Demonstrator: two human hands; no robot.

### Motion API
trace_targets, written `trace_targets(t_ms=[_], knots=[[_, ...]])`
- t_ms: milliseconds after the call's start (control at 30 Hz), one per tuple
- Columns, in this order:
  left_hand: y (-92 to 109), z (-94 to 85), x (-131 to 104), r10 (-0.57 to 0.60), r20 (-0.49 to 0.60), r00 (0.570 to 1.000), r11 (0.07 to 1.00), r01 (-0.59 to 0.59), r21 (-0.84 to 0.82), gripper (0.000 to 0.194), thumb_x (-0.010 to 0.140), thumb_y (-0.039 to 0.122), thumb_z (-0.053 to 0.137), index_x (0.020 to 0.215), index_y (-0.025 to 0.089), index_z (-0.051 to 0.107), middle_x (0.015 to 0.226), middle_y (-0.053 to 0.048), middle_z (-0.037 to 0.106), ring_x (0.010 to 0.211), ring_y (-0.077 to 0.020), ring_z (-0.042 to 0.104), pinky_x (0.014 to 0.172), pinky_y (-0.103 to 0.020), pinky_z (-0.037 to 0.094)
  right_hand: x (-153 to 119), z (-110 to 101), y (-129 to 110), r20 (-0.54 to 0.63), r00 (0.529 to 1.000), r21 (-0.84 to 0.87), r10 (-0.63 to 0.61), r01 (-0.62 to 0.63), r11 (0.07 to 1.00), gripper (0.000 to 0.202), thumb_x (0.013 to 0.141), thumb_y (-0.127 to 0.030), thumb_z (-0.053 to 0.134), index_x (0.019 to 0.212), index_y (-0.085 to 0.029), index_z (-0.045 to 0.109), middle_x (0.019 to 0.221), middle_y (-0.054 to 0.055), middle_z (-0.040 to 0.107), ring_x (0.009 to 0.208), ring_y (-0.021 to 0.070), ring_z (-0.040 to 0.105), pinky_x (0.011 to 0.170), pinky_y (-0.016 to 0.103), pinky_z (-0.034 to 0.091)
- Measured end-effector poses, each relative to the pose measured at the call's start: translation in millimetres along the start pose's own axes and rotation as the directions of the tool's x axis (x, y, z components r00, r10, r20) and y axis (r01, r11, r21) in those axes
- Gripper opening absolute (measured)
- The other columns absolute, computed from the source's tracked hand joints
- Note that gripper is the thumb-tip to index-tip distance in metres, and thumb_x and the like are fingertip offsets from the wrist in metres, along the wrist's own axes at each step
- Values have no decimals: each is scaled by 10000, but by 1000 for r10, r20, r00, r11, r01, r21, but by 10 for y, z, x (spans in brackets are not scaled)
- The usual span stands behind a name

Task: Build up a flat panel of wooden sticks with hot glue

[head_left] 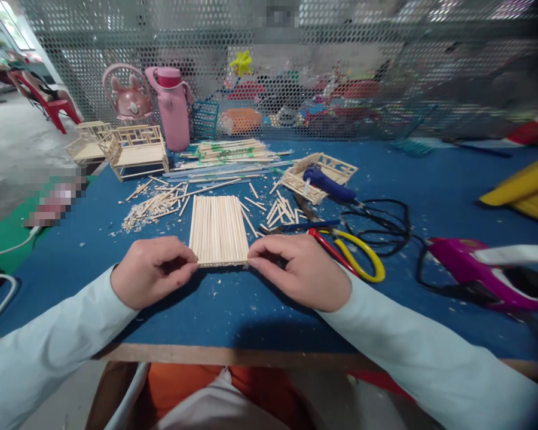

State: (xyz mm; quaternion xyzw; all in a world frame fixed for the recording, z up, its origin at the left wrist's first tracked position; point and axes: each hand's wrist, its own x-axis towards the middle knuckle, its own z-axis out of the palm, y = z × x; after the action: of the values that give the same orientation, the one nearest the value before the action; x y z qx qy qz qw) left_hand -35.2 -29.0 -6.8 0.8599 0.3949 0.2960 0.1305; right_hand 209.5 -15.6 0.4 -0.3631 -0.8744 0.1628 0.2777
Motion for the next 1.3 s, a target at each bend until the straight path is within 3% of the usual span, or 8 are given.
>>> trace_targets(t_ms=[400,733,1033,1300], knots=[[-34,15,-17,34,17,999,999,-34,12,96,766,245,580,719,163,595,617,-5,600,529,-82,517,487,-176,415,3,12,1,-7,1000,-8,-9,9,1000,99,786,-152,537,725,-164,614,635,-16,630,563,78,545,555,184,399],[43,138,37,-99,-129,987,994,105,36,138,771,244,589,666,157,608,584,5,634,495,-74,531,472,-172,405,42,5,81,-36,999,-28,28,-29,999,116,801,-171,520,724,-171,607,663,-1,649,586,97,564,578,207,408],[32,169,72,-139,-149,979,990,138,-14,142,766,259,604,676,153,627,595,-3,649,472,-73,522,450,-173,416,62,-13,121,-45,996,14,74,-74,997,92,766,-165,545,711,-163,618,627,-7,627,564,89,539,569,208,405],[43,152,62,-144,-137,980,989,146,-2,152,769,265,600,670,152,623,588,-2,643,478,-76,523,453,-175,409,33,28,116,-41,988,207,147,-135,969,114,721,-97,500,814,-154,534,656,-7,576,544,81,531,531,191,442]])
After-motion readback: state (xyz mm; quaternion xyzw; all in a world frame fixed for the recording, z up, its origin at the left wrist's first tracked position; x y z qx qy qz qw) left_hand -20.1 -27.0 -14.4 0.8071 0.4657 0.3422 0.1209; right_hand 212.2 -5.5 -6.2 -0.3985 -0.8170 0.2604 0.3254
